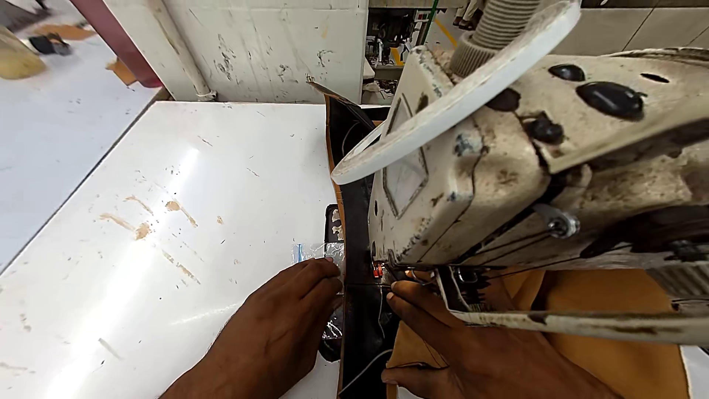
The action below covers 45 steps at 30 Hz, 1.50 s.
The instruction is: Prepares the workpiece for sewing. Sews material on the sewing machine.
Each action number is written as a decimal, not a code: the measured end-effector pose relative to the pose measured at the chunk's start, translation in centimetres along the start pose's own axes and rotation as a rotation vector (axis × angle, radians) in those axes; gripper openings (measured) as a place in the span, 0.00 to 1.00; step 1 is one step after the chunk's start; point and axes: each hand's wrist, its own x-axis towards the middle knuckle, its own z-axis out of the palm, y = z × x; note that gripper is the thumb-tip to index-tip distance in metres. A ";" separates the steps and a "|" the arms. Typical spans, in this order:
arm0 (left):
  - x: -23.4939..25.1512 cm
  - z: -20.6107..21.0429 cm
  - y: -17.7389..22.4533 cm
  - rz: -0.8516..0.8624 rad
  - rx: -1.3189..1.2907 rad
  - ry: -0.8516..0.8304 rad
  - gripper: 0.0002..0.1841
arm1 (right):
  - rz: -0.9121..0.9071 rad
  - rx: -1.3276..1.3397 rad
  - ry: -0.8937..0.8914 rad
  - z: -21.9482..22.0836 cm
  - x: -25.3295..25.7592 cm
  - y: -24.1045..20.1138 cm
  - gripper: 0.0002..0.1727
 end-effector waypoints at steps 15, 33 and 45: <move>1.3 1.7 2.2 0.100 -0.206 0.020 0.15 | -0.013 -0.017 0.000 -0.2 0.3 -0.1 0.43; 1.1 1.6 2.1 0.108 -0.178 -0.015 0.16 | 0.092 -0.017 -0.021 0.3 0.7 -0.3 0.46; 0.9 1.6 2.5 0.056 -0.175 -0.017 0.18 | 0.077 -0.071 0.010 0.4 0.6 -0.5 0.47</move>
